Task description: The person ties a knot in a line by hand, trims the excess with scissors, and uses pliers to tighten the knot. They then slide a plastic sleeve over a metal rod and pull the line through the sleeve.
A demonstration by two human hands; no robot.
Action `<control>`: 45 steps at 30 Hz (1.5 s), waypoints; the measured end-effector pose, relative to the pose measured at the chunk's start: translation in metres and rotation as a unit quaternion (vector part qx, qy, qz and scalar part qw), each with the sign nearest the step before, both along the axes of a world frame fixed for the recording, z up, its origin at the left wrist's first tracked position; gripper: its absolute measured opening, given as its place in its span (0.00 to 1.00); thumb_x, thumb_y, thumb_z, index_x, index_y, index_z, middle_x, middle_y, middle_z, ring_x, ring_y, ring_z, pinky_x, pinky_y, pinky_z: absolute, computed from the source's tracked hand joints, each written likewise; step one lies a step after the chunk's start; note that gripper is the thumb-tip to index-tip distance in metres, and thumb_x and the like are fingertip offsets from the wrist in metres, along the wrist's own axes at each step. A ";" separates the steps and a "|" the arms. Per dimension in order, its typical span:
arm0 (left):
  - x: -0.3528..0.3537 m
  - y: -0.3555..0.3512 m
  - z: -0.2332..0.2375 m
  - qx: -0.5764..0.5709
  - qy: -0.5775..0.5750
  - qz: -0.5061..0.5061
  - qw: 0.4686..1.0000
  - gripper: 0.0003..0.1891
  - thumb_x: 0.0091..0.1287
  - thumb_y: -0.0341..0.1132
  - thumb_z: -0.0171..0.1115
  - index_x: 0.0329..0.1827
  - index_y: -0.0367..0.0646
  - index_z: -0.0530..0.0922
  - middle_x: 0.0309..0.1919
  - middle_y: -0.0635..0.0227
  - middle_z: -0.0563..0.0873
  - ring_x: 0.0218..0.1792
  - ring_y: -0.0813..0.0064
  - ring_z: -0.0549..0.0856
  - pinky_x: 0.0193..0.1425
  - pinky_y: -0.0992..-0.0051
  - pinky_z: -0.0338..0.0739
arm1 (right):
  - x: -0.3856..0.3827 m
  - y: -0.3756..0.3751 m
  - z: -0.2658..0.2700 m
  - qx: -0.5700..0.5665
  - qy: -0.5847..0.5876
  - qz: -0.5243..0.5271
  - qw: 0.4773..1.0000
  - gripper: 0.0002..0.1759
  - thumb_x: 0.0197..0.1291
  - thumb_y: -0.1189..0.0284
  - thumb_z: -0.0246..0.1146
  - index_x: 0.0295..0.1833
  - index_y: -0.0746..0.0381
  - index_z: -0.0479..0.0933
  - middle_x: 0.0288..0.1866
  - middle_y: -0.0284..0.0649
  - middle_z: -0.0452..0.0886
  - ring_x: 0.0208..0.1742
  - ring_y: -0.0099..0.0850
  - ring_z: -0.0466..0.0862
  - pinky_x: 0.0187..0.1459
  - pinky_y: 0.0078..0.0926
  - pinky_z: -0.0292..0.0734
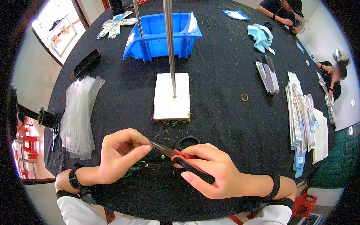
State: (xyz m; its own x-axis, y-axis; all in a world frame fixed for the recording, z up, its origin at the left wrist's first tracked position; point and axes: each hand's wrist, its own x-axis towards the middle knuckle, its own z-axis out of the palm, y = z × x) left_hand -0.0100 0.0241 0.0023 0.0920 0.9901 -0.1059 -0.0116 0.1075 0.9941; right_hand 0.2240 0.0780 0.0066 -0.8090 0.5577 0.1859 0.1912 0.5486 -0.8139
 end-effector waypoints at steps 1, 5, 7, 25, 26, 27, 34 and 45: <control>0.000 0.000 0.000 -0.001 0.001 0.000 1.000 0.02 0.62 0.22 0.61 0.36 0.33 0.78 0.28 0.72 0.80 0.29 0.90 0.74 0.31 0.87 0.66 | 0.000 0.000 -0.001 0.004 0.004 -0.002 1.000 0.17 0.58 0.67 0.56 0.42 0.70 0.81 0.45 0.50 0.79 0.42 0.36 0.79 0.45 0.27 0.73; 0.000 0.000 -0.001 0.002 0.004 0.003 1.000 0.03 0.62 0.22 0.61 0.36 0.33 0.78 0.28 0.73 0.79 0.29 0.91 0.74 0.30 0.87 0.66 | -0.001 -0.001 -0.002 0.013 0.010 -0.009 1.000 0.17 0.58 0.67 0.56 0.41 0.70 0.82 0.45 0.50 0.79 0.42 0.36 0.79 0.44 0.27 0.73; 0.000 0.000 -0.001 0.003 0.007 0.002 1.000 0.03 0.61 0.22 0.61 0.36 0.33 0.78 0.28 0.73 0.79 0.29 0.91 0.74 0.30 0.87 0.66 | -0.001 -0.001 -0.001 0.011 0.007 -0.009 1.000 0.16 0.58 0.67 0.57 0.40 0.70 0.82 0.44 0.49 0.79 0.42 0.36 0.79 0.43 0.27 0.73; 0.001 0.002 0.000 -0.028 -0.085 0.042 0.995 0.05 0.64 0.28 0.61 0.36 0.33 0.79 0.26 0.75 0.80 0.27 0.92 0.72 0.29 0.88 0.64 | -0.006 0.001 -0.001 0.115 -0.021 -0.043 0.992 0.17 0.49 0.71 0.69 0.43 0.69 0.78 0.47 0.48 0.74 0.42 0.39 0.76 0.44 0.33 0.72; 0.002 0.003 -0.001 -0.019 -0.080 0.048 0.995 0.05 0.64 0.28 0.60 0.35 0.33 0.79 0.24 0.75 0.79 0.24 0.91 0.72 0.26 0.87 0.62 | -0.006 0.000 0.000 0.114 -0.025 -0.052 0.992 0.17 0.49 0.71 0.69 0.43 0.69 0.78 0.47 0.48 0.74 0.43 0.40 0.76 0.44 0.34 0.72; 0.002 0.004 -0.002 -0.008 -0.076 0.055 0.996 0.06 0.64 0.29 0.60 0.35 0.34 0.79 0.23 0.74 0.78 0.22 0.90 0.71 0.24 0.86 0.61 | -0.006 0.000 0.001 0.114 -0.029 -0.061 0.991 0.17 0.49 0.72 0.69 0.43 0.69 0.78 0.48 0.48 0.74 0.43 0.40 0.76 0.45 0.34 0.72; 0.003 0.005 -0.008 0.029 -0.052 0.054 0.997 0.06 0.64 0.30 0.60 0.35 0.34 0.79 0.20 0.74 0.76 0.19 0.89 0.70 0.21 0.85 0.60 | -0.009 0.000 0.003 0.230 -0.047 -0.064 0.970 0.18 0.46 0.72 0.69 0.44 0.68 0.77 0.50 0.48 0.72 0.48 0.42 0.75 0.48 0.36 0.71; 0.001 0.006 -0.010 0.046 -0.064 0.034 0.996 0.06 0.64 0.30 0.61 0.34 0.34 0.78 0.22 0.74 0.76 0.19 0.88 0.69 0.21 0.85 0.60 | -0.010 -0.003 0.002 0.294 -0.052 -0.064 0.952 0.18 0.45 0.72 0.69 0.44 0.66 0.77 0.48 0.45 0.72 0.46 0.41 0.75 0.47 0.36 0.70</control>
State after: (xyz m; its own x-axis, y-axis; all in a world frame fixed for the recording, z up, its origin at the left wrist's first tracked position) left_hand -0.0091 0.0296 -0.0075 0.0304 0.9995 -0.0061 -0.1428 0.0104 0.9897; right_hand 0.2137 0.0753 0.0089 -0.7721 0.4779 0.4189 0.3506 0.8701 -0.3463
